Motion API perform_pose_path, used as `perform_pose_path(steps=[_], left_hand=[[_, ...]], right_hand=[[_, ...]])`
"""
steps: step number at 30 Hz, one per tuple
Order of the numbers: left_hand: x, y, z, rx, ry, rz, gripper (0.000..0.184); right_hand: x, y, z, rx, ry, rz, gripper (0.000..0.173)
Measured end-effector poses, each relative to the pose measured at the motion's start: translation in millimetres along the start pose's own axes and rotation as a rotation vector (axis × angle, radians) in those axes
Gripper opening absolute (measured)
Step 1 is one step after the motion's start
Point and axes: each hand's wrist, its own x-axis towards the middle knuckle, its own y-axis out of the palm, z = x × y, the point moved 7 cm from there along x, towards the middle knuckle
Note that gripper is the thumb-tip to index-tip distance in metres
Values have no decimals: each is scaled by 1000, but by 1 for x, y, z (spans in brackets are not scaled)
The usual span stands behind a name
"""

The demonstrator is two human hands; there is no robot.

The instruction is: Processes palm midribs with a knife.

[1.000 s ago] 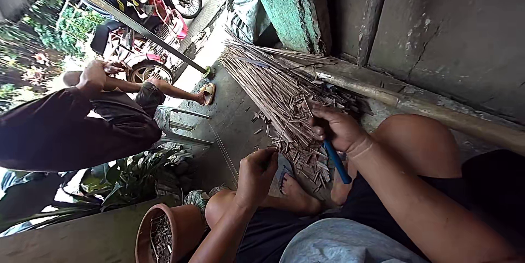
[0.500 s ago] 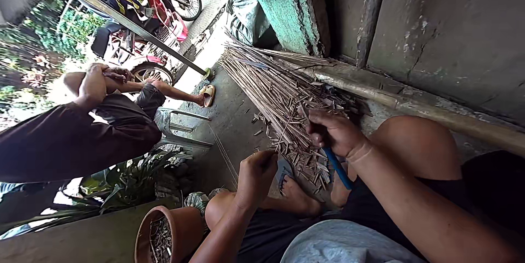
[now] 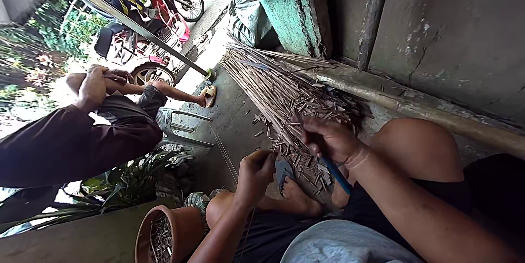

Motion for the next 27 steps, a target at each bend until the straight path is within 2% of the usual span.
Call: perform_pose_path(steps=[2, 4, 6, 9, 10, 11, 14, 16, 18, 20, 22, 24, 27], left_hand=[[1, 5, 1, -179, -93, 60, 21], [-1, 10, 3, -284, -152, 104, 22], [-3, 12, 4, -338, -181, 124, 23], [-4, 9, 4, -373, -186, 110, 24], [-3, 8, 4, -372, -188, 97, 24], [-1, 6, 5, -373, -188, 83, 24], [1, 6, 5, -390, -198, 74, 25], [0, 11, 3, -395, -200, 105, 25], [-1, 13, 2, -397, -186, 124, 25], [-2, 12, 2, -394, -184, 124, 25], [-1, 11, 3, -388, -192, 125, 27], [1, 10, 6, -391, -204, 122, 30], [1, 14, 8, -443, -231, 152, 33]], right_hand=[[-7, 25, -20, -32, 48, 196, 36], [-6, 32, -30, -1, 67, 231, 30], [3, 18, -20, 45, 50, 103, 31], [14, -18, 0, 207, 6, -227, 33], [12, -22, 4, 203, -14, -242, 35], [9, -18, 5, 158, -29, -180, 36], [-7, 21, -11, 9, 10, 186, 41], [-9, 34, -25, 33, 47, 278, 35], [-1, 21, -22, 59, 39, 167, 33], [11, -7, -8, 135, 17, -78, 28], [15, -29, 6, 194, -38, -261, 33], [9, -23, 10, 107, -67, -173, 36], [-5, 15, -12, -52, -1, 185, 38]])
